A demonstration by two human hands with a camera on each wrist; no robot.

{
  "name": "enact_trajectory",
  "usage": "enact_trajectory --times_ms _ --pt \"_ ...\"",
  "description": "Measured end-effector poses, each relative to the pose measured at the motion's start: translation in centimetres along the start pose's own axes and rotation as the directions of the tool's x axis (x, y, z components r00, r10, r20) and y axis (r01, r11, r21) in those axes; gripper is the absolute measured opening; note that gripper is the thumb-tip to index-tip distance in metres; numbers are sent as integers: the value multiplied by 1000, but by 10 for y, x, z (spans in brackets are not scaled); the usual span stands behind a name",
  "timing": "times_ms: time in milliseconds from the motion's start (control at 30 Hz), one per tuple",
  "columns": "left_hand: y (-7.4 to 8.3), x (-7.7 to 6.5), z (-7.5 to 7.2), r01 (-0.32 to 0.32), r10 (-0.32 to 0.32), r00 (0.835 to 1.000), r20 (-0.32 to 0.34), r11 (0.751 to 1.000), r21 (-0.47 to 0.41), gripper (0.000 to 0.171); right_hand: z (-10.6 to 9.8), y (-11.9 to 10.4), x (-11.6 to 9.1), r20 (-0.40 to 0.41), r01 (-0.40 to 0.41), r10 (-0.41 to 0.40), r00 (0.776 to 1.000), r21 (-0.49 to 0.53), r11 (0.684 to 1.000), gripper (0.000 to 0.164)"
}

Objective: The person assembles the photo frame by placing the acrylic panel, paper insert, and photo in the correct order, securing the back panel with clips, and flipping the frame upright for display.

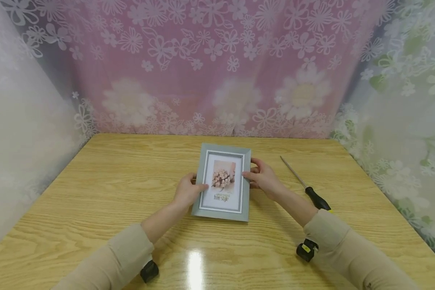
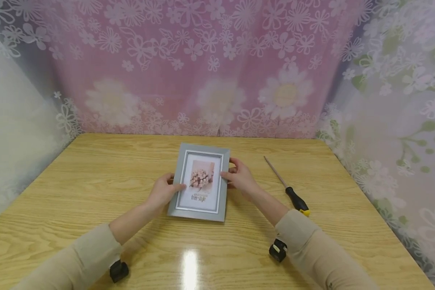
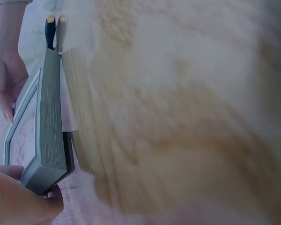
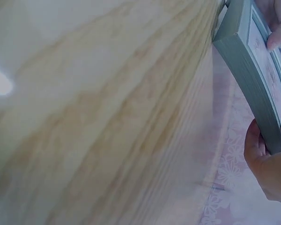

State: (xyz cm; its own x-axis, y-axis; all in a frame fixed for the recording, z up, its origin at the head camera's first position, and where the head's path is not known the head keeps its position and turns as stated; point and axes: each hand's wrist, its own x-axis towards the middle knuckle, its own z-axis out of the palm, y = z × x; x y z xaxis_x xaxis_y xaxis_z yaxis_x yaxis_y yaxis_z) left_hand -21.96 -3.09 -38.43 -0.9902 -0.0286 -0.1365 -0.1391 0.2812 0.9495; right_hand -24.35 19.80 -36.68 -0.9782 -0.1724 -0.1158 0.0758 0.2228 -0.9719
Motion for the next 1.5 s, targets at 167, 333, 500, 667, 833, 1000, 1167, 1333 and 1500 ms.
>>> enact_trajectory --times_ms 167,333,500,667,833,1000,1167,1333,1500 --pt "-4 3 3 26 -26 1000 -10 1000 -16 48 2 0 3 6 -23 23 1000 -5 1000 60" --pt "-4 5 5 48 -48 999 -2 998 -41 49 3 0 4 -3 -74 74 997 -28 997 55" --pt "-2 8 5 53 -53 998 22 998 -30 49 3 0 9 -11 -112 112 994 -41 993 53" --pt "-2 10 5 68 -67 997 42 998 -13 44 3 3 17 -9 -153 152 988 -77 985 54" --pt "-3 14 5 52 -53 998 41 998 32 42 4 4 24 -46 -172 166 985 -186 967 53" --pt "-4 22 5 16 -20 999 36 994 106 44 7 3 30 -90 -159 139 986 -269 950 49" --pt "-2 25 0 21 -33 997 65 984 176 44 9 4 36 -78 -154 135 988 -354 922 47" --pt "1 25 -5 11 -36 995 95 969 246 41 10 8 38 -55 -124 112 992 -418 900 44" --pt "2 24 -6 -45 11 995 96 930 364 21 11 11 37 -38 -113 108 993 -450 886 41"
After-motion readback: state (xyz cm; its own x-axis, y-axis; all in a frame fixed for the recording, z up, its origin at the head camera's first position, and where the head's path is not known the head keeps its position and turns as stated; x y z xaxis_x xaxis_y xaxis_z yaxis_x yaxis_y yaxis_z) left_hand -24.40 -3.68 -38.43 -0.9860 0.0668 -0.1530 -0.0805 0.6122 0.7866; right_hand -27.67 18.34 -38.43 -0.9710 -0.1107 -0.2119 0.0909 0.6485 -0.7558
